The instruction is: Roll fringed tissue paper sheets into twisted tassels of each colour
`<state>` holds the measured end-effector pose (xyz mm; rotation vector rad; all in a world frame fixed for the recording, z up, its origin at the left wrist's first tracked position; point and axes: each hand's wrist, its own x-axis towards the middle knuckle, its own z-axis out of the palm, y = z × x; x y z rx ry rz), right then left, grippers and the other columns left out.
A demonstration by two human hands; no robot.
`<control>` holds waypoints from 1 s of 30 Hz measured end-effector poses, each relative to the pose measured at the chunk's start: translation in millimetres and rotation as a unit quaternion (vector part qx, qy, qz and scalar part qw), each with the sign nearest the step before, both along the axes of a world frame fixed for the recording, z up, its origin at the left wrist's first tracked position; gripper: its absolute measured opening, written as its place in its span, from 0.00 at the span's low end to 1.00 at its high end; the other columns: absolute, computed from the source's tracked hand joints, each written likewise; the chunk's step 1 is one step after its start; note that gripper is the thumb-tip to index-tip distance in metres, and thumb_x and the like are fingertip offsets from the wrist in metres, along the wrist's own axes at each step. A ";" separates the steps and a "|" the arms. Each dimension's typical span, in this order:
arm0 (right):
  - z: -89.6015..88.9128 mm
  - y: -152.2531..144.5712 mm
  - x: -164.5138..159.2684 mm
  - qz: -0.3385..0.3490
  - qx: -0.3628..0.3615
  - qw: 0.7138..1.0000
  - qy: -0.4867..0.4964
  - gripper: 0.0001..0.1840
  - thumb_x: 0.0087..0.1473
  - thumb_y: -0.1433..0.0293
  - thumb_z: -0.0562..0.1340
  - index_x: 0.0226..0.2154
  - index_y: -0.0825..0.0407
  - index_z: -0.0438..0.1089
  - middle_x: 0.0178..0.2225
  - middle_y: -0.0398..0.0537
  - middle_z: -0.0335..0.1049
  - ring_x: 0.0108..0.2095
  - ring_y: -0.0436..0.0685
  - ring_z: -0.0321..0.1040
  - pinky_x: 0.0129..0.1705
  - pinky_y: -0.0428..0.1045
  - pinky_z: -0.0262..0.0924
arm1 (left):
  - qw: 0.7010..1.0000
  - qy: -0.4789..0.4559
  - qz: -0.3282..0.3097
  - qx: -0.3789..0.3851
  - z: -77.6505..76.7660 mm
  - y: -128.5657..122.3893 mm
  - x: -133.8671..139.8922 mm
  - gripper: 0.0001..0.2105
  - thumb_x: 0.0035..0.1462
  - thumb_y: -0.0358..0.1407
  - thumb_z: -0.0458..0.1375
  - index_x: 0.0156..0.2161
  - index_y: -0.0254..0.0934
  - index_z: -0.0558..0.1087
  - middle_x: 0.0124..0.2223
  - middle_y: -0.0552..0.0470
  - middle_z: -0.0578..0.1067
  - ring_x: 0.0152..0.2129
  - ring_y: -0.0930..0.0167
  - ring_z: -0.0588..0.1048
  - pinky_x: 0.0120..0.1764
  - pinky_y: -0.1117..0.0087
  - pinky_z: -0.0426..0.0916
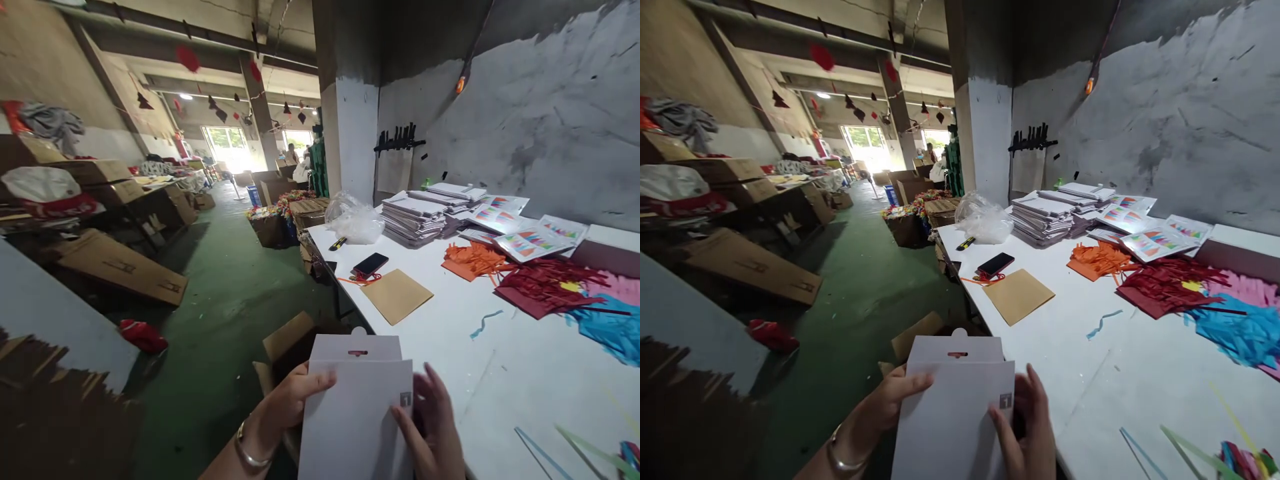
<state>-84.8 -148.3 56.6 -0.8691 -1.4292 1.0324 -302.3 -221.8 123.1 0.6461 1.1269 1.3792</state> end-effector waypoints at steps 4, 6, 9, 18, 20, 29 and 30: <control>27.0 22.5 9.1 -0.043 0.351 0.925 -0.142 0.25 0.60 0.76 0.63 0.57 0.40 0.70 0.53 0.52 0.71 0.54 0.65 0.68 0.52 0.60 0.66 | 0.999 -0.013 -0.026 -0.031 7.6 4.5 0.0 0.21 0.44 0.42 0.73 0.43 0.31 0.82 0.36 0.42 0.84 0.33 0.59 0.82 0.36 0.66 0.74; 45.7 35.0 2.2 0.020 0.431 0.884 -0.182 0.27 0.61 0.80 0.60 0.57 0.41 0.70 0.49 0.51 0.74 0.53 0.63 0.68 0.51 0.59 0.66 | 0.999 -0.021 -0.037 -0.028 7.9 4.1 0.0 0.23 0.44 0.42 0.73 0.45 0.32 0.82 0.35 0.44 0.84 0.33 0.59 0.82 0.38 0.65 0.74; 65.3 46.3 -17.8 0.070 0.428 0.882 -0.186 0.21 0.61 0.80 0.61 0.53 0.45 0.72 0.44 0.51 0.75 0.47 0.59 0.70 0.46 0.55 0.68 | 0.998 -0.034 -0.038 -0.023 7.0 1.9 -5.1 0.26 0.43 0.43 0.73 0.48 0.32 0.81 0.33 0.44 0.84 0.31 0.60 0.82 0.35 0.67 0.73; 66.7 46.2 -51.3 0.160 0.369 0.902 -0.156 0.10 0.61 0.79 0.61 0.34 0.48 0.73 0.34 0.46 0.72 0.36 0.55 0.69 0.37 0.51 0.66 | 0.998 -0.033 -0.026 -0.038 -2.2 -9.6 -23.5 0.28 0.41 0.44 0.75 0.47 0.30 0.81 0.37 0.43 0.84 0.31 0.63 0.81 0.35 0.70 0.73; 55.6 43.5 -48.5 0.155 0.348 0.916 -0.127 0.10 0.61 0.79 0.60 0.36 0.47 0.73 0.36 0.47 0.73 0.38 0.56 0.71 0.38 0.50 0.67 | 0.998 -0.025 0.012 -0.058 -6.6 -12.9 -30.3 0.26 0.42 0.44 0.74 0.45 0.29 0.82 0.35 0.43 0.84 0.29 0.64 0.81 0.31 0.71 0.72; -74.4 39.3 -59.2 0.182 0.053 0.965 -0.181 0.18 0.65 0.57 0.56 0.39 0.50 0.77 0.30 0.48 0.75 0.26 0.55 0.74 0.31 0.47 0.71 | 0.952 0.065 0.277 -0.116 -34.0 -48.8 -102.6 0.27 0.40 0.47 0.73 0.44 0.31 0.80 0.38 0.40 0.84 0.37 0.51 0.82 0.45 0.55 0.75; -86.5 41.8 -67.2 0.195 0.041 0.960 -0.195 0.21 0.65 0.55 0.55 0.39 0.51 0.77 0.32 0.51 0.77 0.29 0.57 0.76 0.34 0.50 0.73 | 0.947 0.091 0.282 -0.126 -40.1 -49.8 -102.7 0.28 0.40 0.48 0.73 0.44 0.31 0.79 0.39 0.39 0.84 0.38 0.50 0.82 0.46 0.53 0.75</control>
